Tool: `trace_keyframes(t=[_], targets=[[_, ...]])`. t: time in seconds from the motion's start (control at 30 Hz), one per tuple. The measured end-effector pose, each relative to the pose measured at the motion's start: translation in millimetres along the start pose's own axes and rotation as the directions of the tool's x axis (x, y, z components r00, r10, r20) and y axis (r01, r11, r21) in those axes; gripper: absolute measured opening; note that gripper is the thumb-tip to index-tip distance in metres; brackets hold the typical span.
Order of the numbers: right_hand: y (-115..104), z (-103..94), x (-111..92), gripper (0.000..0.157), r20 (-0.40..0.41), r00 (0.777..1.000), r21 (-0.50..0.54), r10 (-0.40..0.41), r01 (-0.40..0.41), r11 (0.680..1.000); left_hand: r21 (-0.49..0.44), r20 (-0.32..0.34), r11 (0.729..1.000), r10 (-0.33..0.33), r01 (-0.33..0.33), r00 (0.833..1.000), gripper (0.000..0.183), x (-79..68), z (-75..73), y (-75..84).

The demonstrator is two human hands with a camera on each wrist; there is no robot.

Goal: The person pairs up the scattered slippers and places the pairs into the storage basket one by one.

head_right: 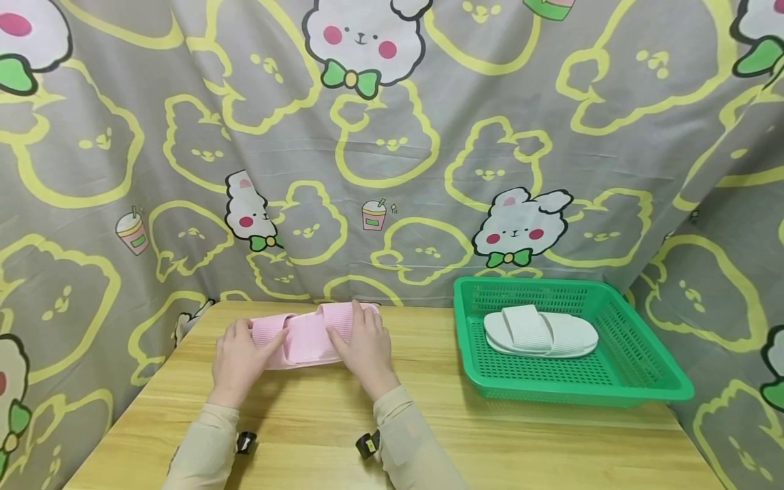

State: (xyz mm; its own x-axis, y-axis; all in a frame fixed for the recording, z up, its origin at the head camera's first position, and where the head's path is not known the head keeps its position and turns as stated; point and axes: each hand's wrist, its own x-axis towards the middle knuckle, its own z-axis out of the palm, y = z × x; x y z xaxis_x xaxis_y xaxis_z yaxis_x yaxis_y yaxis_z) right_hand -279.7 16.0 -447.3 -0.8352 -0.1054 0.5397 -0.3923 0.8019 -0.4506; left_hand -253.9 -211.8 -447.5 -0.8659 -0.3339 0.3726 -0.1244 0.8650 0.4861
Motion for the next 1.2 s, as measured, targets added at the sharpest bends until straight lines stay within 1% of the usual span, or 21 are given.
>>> trace_keyframes(t=[0.33, 0.53, 0.73, 0.87, 1.0, 1.2], targets=[[1.0, 1.5, 0.3, 0.072, 0.026, 1.0, -0.018, 0.003, -0.002, 1.0, -0.005, 0.025, 1.0, -0.019, 0.02, 0.999, 0.087, 0.4, -2.9, -0.2], [1.5, 1.7, 0.5, 0.074, 0.031, 0.999, -0.048, -0.015, 0.016, 0.999, -0.012, 0.023, 1.0, -0.026, 0.027, 0.999, 0.085, 0.7, -4.4, 0.2], [2.5, -0.1, 0.5, 0.078, 0.06, 0.997, -0.031, -0.052, 0.054, 0.998, -0.024, 0.032, 0.999, -0.034, 0.035, 0.999, 0.086, 1.4, -6.1, 0.3], [3.6, -0.8, 1.3, 0.084, 0.08, 0.993, -0.038, -0.092, 0.095, 0.995, -0.026, 0.035, 0.999, -0.044, 0.045, 0.998, 0.087, 2.3, -7.1, -1.0], [5.5, -0.5, 1.9, 0.095, 0.098, 0.987, -0.049, -0.131, 0.136, 0.989, -0.031, 0.032, 0.998, -0.055, 0.056, 0.998, 0.087, 3.0, -8.6, -1.9], [8.9, 0.3, 1.9, 0.109, 0.138, 0.978, -0.056, -0.156, 0.165, 0.985, -0.036, 0.028, 0.998, -0.058, 0.059, 0.998, 0.087, 4.6, -8.9, -3.3]])
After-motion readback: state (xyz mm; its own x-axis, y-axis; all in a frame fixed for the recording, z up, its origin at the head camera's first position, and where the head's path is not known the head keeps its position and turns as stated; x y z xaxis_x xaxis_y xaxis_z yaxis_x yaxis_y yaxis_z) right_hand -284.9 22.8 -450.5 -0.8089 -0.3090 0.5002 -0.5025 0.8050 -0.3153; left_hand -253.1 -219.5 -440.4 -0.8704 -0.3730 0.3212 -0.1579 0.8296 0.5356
